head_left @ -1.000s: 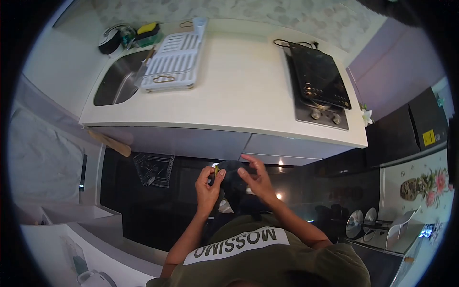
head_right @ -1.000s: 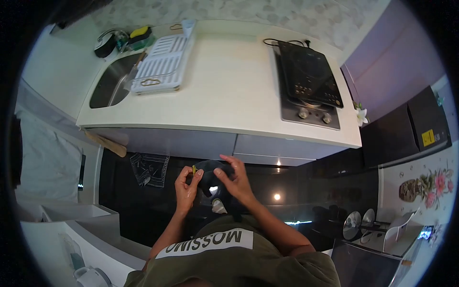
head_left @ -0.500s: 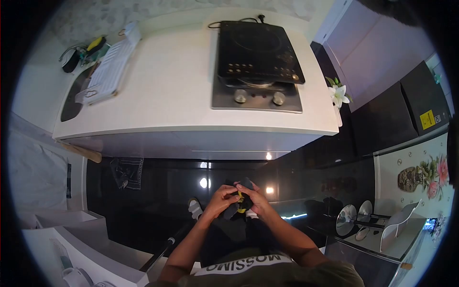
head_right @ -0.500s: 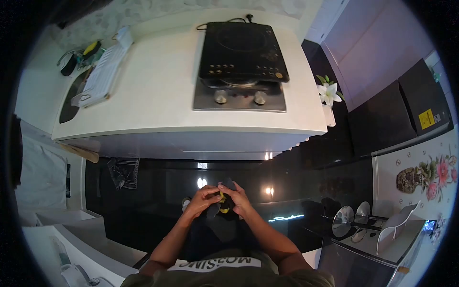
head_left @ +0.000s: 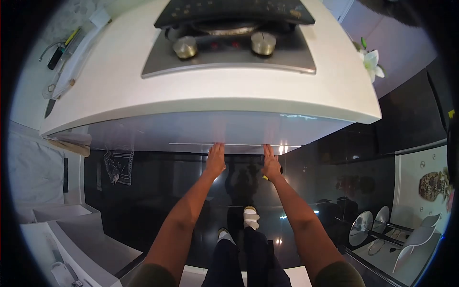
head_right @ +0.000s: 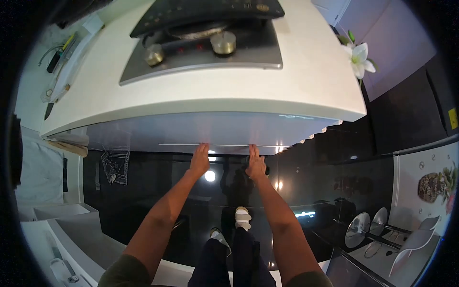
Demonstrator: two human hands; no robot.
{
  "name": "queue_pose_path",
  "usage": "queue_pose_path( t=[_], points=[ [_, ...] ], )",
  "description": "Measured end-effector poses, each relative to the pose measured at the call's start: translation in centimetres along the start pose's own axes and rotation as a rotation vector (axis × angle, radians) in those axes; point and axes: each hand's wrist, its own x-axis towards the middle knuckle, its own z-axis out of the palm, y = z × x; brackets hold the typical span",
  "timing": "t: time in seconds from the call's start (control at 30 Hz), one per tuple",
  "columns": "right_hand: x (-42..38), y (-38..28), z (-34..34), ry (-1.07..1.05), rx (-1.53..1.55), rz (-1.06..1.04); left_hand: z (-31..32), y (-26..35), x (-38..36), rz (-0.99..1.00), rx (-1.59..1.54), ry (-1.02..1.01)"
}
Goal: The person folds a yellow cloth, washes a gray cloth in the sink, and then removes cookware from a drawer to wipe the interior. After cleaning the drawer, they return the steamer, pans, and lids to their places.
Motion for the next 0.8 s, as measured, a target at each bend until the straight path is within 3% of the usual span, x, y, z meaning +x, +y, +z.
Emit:
queue_pose_path(
  t=[0.1, 0.3, 0.63, 0.8],
  points=[
    [1.6, 0.4, 1.4, 0.022, -0.262, 0.092, 0.6, 0.1, -0.1, -0.020, 0.072, -0.029],
    [1.4, 0.0, 2.9, 0.112, -0.241, 0.129, 1.3, 1.9, 0.2, -0.173, 0.051, 0.065],
    [-4.3, 0.0, 3.0, 0.048, -0.166, 0.088, 1.9, 2.3, -5.0, -0.095, 0.147, 0.070],
    [-9.5, -0.2, 4.3, 0.045, -0.116, 0.123, 0.5, 3.4, -10.2, -0.092, 0.102, -0.020]
  ],
)
